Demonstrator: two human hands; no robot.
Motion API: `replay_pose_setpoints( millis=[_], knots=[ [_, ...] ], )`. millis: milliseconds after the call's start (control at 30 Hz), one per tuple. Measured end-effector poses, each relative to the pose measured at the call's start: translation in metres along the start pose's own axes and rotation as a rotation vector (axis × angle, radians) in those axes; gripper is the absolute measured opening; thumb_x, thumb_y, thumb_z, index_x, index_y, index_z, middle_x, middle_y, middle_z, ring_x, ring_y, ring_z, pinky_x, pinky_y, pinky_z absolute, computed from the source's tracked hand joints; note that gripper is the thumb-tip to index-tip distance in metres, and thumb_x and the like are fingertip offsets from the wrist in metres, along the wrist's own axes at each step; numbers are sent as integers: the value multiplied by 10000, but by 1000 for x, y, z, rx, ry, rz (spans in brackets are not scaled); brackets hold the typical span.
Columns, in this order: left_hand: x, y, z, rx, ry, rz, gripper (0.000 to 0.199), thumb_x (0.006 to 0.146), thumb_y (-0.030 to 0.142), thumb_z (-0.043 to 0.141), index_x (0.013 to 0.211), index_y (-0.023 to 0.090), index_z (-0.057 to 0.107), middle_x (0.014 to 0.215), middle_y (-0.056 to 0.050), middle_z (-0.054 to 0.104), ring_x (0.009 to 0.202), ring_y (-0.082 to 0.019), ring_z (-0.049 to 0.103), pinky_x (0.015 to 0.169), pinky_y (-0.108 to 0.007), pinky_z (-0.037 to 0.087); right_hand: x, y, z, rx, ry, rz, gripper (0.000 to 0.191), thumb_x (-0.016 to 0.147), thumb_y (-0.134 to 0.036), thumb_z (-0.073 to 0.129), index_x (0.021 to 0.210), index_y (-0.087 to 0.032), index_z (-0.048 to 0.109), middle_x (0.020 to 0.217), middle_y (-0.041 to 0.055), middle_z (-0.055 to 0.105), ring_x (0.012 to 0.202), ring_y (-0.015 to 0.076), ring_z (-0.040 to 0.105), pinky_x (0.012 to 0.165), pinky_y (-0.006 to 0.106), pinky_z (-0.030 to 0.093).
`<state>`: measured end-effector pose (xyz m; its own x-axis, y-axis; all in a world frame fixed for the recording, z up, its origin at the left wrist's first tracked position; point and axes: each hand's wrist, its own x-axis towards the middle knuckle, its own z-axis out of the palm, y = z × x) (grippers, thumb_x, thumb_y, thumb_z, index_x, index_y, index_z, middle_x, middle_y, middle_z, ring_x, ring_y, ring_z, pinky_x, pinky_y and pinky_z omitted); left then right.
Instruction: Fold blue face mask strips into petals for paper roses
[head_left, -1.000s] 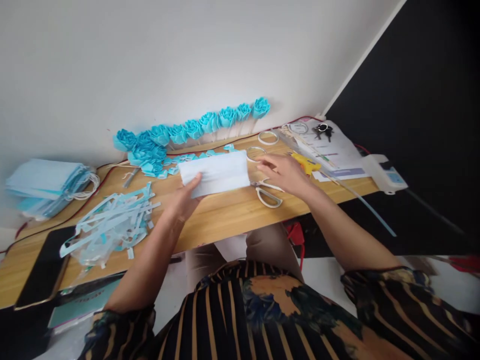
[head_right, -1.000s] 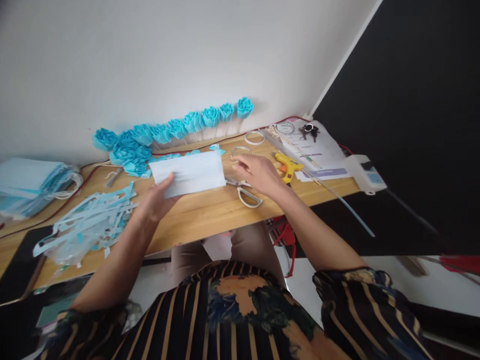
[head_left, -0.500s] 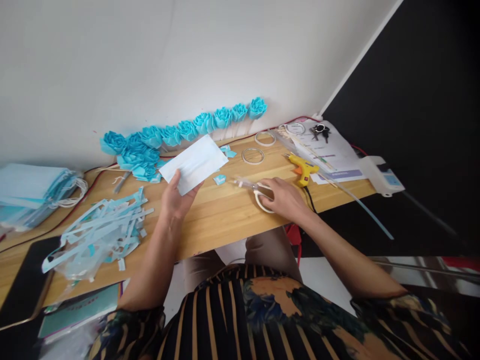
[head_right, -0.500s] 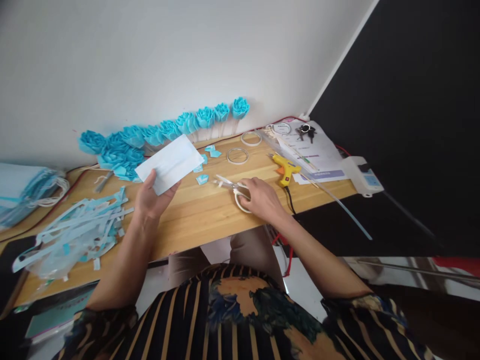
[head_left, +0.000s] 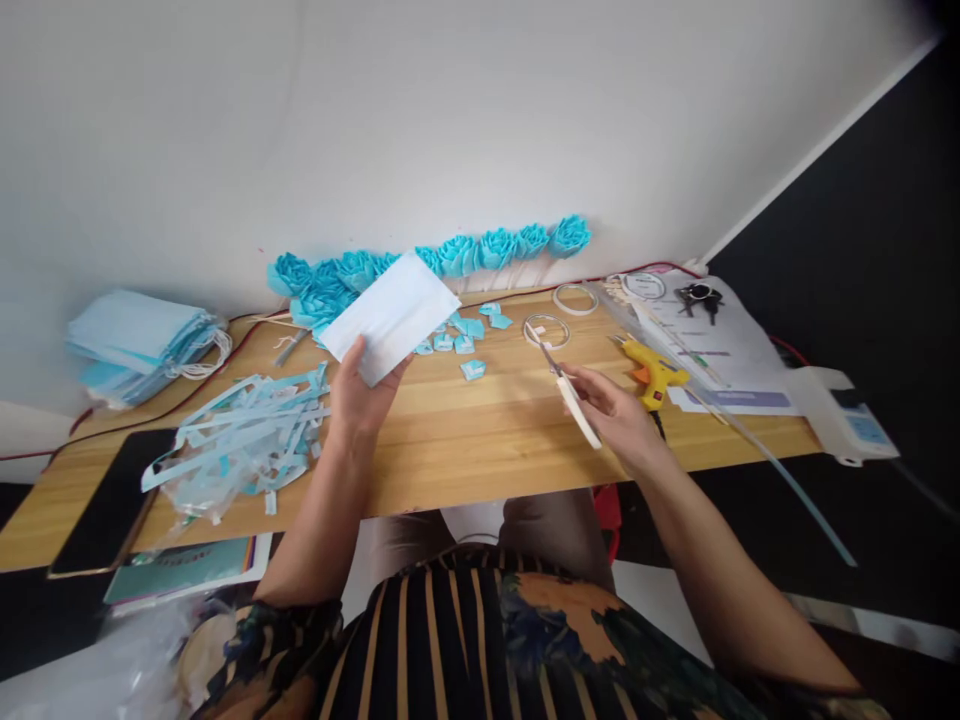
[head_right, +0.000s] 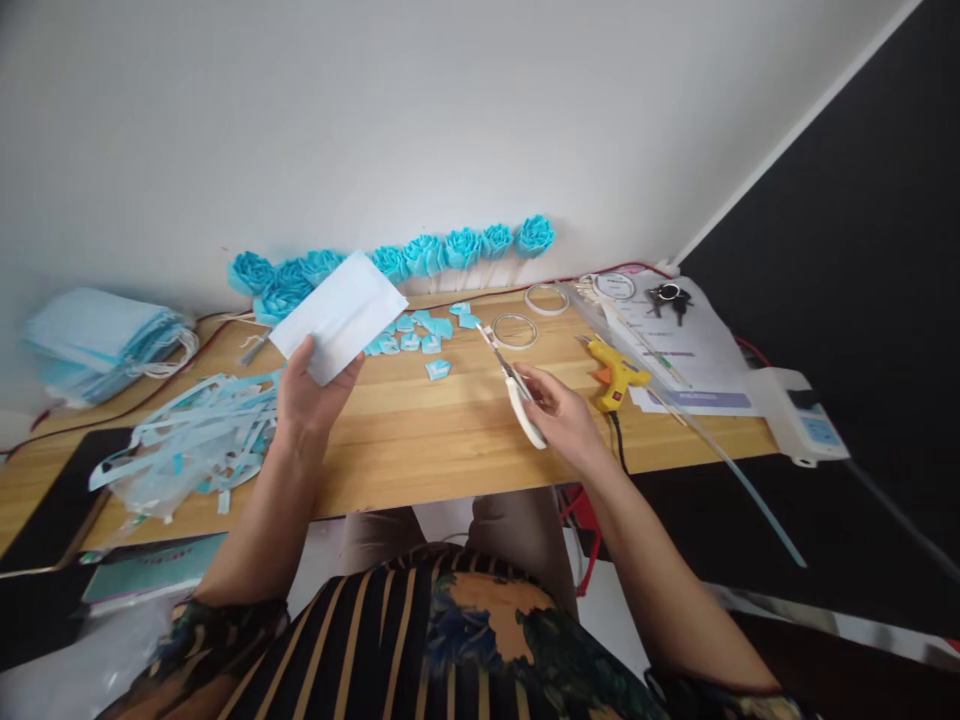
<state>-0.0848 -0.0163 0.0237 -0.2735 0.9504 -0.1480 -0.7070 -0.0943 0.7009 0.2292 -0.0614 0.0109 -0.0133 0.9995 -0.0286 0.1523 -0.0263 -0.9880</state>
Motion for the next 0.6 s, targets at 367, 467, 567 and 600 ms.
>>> replay_pose_setpoints(
  millis=[367, 467, 567, 600],
  knots=[
    [-22, 24, -18, 49, 53, 107, 342, 732, 97, 601, 1037, 247, 642, 1090, -17, 730, 1178, -225, 624, 886, -317, 596, -11, -9, -5, 227, 15, 128, 481, 683, -433, 806, 1135, -307, 699, 1084, 50, 716, 871, 192, 678, 736, 318, 567],
    [-26, 34, -29, 89, 40, 200, 356, 713, 110, 648, 1041, 248, 636, 1073, -13, 732, 1178, -215, 625, 917, -313, 580, -10, -5, -8, 271, 32, 159, 454, 657, -411, 831, 1088, -326, 715, 1052, 35, 726, 824, 181, 674, 700, 305, 566],
    [-28, 34, -37, 102, 25, 215, 416, 690, 118, 697, 1083, 239, 633, 1115, -28, 723, 1174, -226, 626, 923, -336, 578, -10, -3, -5, 336, 22, 184, 422, 625, -414, 852, 1023, -332, 736, 1009, 29, 732, 802, 177, 668, 649, 285, 557],
    [-29, 33, -39, 105, 13, 213, 434, 687, 121, 709, 1098, 235, 632, 1133, -35, 719, 1182, -232, 620, 930, -349, 575, -10, -3, -4, 347, 12, 187, 414, 621, -416, 856, 1010, -335, 740, 996, 26, 732, 801, 173, 665, 644, 278, 555]
  ],
)
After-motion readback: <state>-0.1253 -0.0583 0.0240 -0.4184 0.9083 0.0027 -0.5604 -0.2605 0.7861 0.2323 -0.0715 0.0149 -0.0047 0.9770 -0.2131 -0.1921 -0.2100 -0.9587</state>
